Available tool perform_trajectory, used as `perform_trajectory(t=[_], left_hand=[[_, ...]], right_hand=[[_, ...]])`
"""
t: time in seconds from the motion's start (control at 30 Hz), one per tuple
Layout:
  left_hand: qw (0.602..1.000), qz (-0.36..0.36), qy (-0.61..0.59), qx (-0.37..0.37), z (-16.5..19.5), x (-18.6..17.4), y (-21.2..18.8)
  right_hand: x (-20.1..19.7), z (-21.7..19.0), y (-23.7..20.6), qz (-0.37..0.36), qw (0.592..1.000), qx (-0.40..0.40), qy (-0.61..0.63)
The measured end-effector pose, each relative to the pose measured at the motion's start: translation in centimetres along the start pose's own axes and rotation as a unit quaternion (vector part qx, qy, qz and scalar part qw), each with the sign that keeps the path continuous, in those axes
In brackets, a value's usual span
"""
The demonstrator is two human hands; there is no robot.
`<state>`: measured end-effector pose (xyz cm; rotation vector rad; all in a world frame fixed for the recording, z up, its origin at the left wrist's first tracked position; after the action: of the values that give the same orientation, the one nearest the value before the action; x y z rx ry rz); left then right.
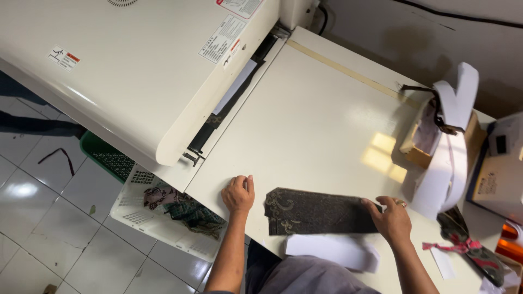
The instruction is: The person repeatedly places white paper inserts into dark patterned fabric envelopes and feeds them through a laminating machine. They handle the envelopes one at a time, aligning the paper before insertion and passing each unit through the machine.
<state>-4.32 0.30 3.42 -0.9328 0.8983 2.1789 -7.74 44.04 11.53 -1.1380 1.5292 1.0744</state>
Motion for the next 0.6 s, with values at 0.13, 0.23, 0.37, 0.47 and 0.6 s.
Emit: perform_trajectory(t=[0.13, 0.23, 0.37, 0.47, 0.6], left_hand=[[1.000, 0.013, 0.001, 0.012, 0.6, -0.7, -0.6], [1.000, 0.026, -0.006, 0.017, 1.0, -1.4, -1.1], [0.998, 0.041, -0.029, 0.023, 1.6, -2.4, -1.6], [0.997, 0.061, -0.054, -0.006, 2.7, -2.7, -1.7], [0.980, 0.049, -0.191, -0.015, 5.4, -2.7, -2.9]], right_hand=[[0.5, 2.9, -2.6, -0.110, 0.989, 0.098, 0.000], [0.9, 3.7, -3.8, -0.079, 0.988, 0.125, 0.050], [0.4, 3.9, -4.5, -0.017, 0.983, 0.125, 0.131], [0.1, 3.1, -4.7, 0.008, 0.990, 0.096, 0.102], [-0.3, 2.3, -4.7, 0.069, 0.994, 0.033, 0.079]])
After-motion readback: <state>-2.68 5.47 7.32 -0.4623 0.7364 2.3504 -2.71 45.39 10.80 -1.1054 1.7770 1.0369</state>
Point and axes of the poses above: each hand's wrist, its own y-axis towards the middle knuckle, its own x-axis out of the palm, z = x × y, the point moved 1 cm from there along y, towards the middle knuckle, and after that the axes turned 15 degrees about z, right-handed, at the moved point
